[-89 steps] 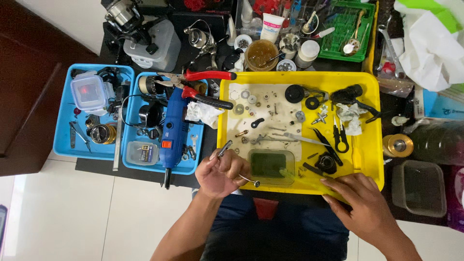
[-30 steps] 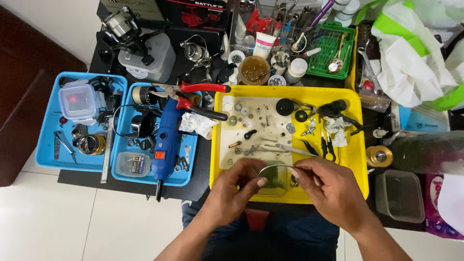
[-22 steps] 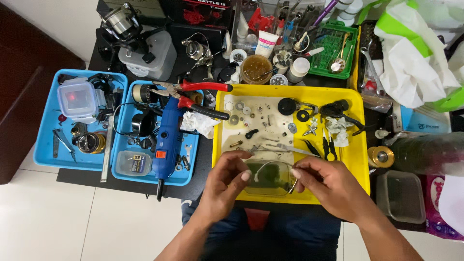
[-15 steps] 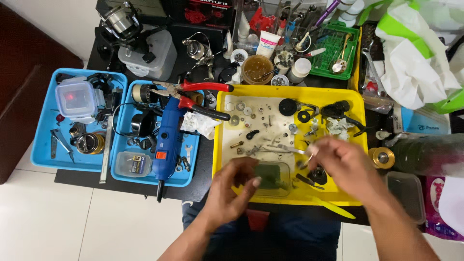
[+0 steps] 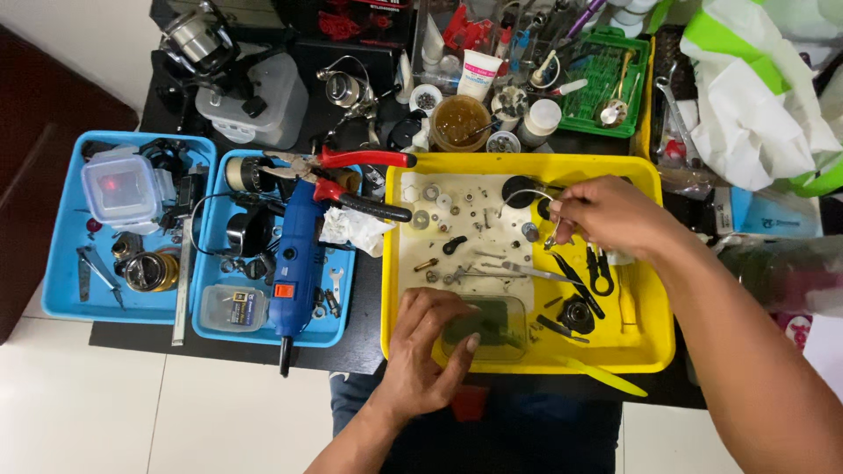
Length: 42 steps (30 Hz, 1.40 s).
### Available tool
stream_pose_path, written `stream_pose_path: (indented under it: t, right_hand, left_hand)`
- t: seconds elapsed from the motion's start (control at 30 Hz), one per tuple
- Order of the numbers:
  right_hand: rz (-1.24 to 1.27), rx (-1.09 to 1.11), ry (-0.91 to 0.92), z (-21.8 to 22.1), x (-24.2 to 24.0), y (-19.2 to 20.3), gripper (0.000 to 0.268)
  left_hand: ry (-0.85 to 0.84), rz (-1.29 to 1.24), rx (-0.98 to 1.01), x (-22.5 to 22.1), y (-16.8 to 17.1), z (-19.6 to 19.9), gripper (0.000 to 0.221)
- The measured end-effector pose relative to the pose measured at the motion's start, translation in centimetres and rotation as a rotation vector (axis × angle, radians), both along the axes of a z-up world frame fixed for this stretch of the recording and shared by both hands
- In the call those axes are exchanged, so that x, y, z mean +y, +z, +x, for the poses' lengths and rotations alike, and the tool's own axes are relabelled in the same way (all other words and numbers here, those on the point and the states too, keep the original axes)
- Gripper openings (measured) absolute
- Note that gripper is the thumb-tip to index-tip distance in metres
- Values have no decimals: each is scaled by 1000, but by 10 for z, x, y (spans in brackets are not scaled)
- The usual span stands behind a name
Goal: The person cleans small mechanical parts by hand and with a toothbrush. They wipe parts with a tissue, dip them into a small container of liquid, and scrub them with a toothbrush. The person handles various small components, including screws and metal pieces, one at a time.
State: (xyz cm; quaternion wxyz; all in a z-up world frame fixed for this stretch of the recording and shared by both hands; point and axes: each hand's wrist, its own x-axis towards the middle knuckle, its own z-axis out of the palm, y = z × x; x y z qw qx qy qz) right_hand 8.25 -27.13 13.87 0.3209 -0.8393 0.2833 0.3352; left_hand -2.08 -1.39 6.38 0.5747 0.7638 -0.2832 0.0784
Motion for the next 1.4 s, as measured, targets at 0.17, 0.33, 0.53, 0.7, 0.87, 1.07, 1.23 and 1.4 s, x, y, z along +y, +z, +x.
stream_pose_path:
  t: [0.17,0.33,0.53,0.7,0.87,1.07,1.23,1.4]
  right_hand:
    - [-62,-21,242,21,-24,-37,30]
    - [-72,-10,346,30,-34,-54,34]
    - [-186,6,399,32,-30,-60,36]
    - [-280,37,364,25,-9,-37,33]
    - [-301,-180,391,20,-28,-65,33]
    - [-256,-365,204,-15,-25,-28,34]
    - [-139,-769,204,-65,-46,-47,25]
    - [-7,-1032,301,-105,-62,-71,20]
  left_hand:
    - [11,-12,-4,-2,-2,1,22]
    - [19,-12,10,-1,0,-1,23]
    - [28,5,27,-2,3,0,23]
    - [33,12,50,-3,4,1,22]
    - [25,26,50,-3,3,1,24]
    - [17,40,62,-3,6,3,23]
    - [59,44,89,-4,4,4,22]
    - [70,72,110,-5,6,3,23]
